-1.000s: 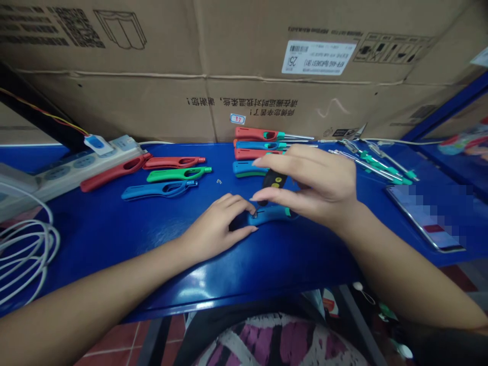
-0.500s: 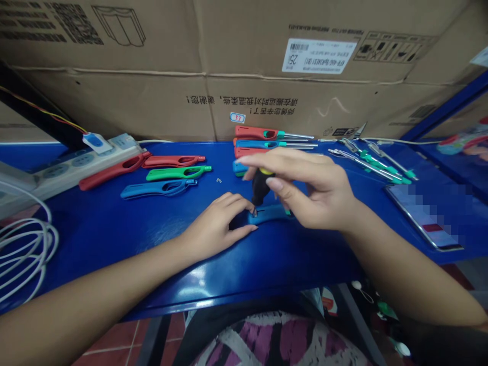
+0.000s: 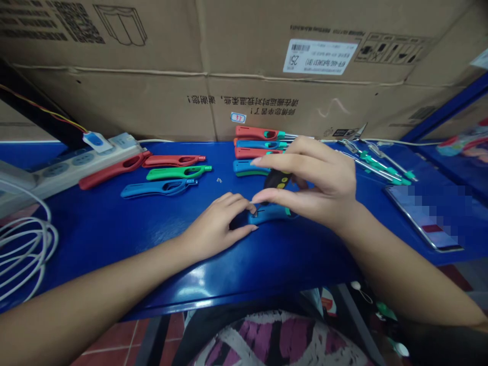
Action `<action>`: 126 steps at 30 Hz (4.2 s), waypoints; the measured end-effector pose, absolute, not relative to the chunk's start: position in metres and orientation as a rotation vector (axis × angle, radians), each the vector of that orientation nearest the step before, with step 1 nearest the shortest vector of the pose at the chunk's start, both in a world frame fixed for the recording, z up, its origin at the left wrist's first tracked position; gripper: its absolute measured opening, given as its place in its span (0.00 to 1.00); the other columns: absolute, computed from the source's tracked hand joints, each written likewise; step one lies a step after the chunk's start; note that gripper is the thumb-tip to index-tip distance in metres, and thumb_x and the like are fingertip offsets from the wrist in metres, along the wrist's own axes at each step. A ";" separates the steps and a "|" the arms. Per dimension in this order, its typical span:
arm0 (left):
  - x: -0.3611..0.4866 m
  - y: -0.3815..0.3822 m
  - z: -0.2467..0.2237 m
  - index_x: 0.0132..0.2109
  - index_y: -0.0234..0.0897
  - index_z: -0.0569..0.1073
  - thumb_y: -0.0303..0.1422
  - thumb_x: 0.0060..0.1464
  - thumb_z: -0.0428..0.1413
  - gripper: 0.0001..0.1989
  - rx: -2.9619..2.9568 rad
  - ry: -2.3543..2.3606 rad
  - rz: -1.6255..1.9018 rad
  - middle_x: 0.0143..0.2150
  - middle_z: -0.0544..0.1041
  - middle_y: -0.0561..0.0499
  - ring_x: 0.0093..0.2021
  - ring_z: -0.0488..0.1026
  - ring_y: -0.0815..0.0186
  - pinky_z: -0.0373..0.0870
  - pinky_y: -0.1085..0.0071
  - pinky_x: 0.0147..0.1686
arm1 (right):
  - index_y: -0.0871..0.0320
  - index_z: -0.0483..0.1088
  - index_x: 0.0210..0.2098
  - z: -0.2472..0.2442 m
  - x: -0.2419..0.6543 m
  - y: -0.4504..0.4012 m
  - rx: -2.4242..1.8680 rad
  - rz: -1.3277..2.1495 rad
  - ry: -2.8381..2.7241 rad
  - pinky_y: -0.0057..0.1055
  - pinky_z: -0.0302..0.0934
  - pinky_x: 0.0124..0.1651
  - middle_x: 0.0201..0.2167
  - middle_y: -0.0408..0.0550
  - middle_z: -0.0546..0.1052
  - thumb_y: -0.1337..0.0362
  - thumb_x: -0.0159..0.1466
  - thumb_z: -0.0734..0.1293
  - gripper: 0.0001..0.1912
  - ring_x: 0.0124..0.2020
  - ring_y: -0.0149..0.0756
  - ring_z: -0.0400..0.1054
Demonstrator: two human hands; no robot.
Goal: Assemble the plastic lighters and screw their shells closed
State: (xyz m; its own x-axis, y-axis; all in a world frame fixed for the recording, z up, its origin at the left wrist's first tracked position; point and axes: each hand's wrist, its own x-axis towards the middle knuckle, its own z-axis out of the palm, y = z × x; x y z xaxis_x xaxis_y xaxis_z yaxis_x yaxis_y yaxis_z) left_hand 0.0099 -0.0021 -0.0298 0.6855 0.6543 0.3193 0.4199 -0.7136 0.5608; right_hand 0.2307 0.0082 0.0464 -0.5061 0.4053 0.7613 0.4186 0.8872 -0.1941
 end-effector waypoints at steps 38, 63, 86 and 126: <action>0.010 -0.001 -0.031 0.48 0.39 0.71 0.36 0.63 0.60 0.09 2.452 0.825 0.689 0.50 0.76 0.48 0.50 0.71 0.58 0.68 0.58 0.53 | 0.54 0.72 0.57 0.046 0.227 0.005 -0.552 0.127 -2.193 0.34 0.73 0.47 0.44 0.46 0.80 0.62 0.73 0.61 0.16 0.41 0.33 0.75; 0.010 -0.002 -0.030 0.47 0.39 0.71 0.36 0.62 0.60 0.09 2.438 0.833 0.691 0.48 0.76 0.49 0.50 0.72 0.58 0.68 0.59 0.53 | 0.52 0.72 0.57 0.049 0.229 0.006 -0.595 0.056 -2.234 0.35 0.72 0.50 0.47 0.47 0.80 0.60 0.72 0.63 0.16 0.47 0.37 0.75; 0.009 -0.001 -0.032 0.47 0.40 0.71 0.37 0.63 0.60 0.09 2.439 0.836 0.670 0.48 0.75 0.49 0.50 0.71 0.58 0.67 0.60 0.52 | 0.53 0.70 0.59 0.045 0.231 0.008 -0.581 0.244 -2.211 0.35 0.74 0.45 0.47 0.47 0.79 0.63 0.75 0.57 0.18 0.39 0.33 0.77; 0.010 -0.002 -0.030 0.47 0.40 0.71 0.37 0.63 0.59 0.09 2.433 0.846 0.669 0.47 0.75 0.49 0.50 0.71 0.59 0.67 0.59 0.52 | 0.55 0.69 0.61 0.048 0.223 -0.001 -0.707 0.191 -2.194 0.32 0.73 0.48 0.50 0.46 0.80 0.64 0.75 0.56 0.19 0.39 0.31 0.78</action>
State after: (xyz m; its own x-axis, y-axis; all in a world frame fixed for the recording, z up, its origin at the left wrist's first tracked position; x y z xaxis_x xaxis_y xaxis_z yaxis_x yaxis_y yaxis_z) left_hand 0.0100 -0.0022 -0.0299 0.6903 0.6644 0.2865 0.4320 -0.6961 0.5734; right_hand 0.2234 -0.0015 0.0476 -0.5192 0.5470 0.6567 0.4253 0.8318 -0.3566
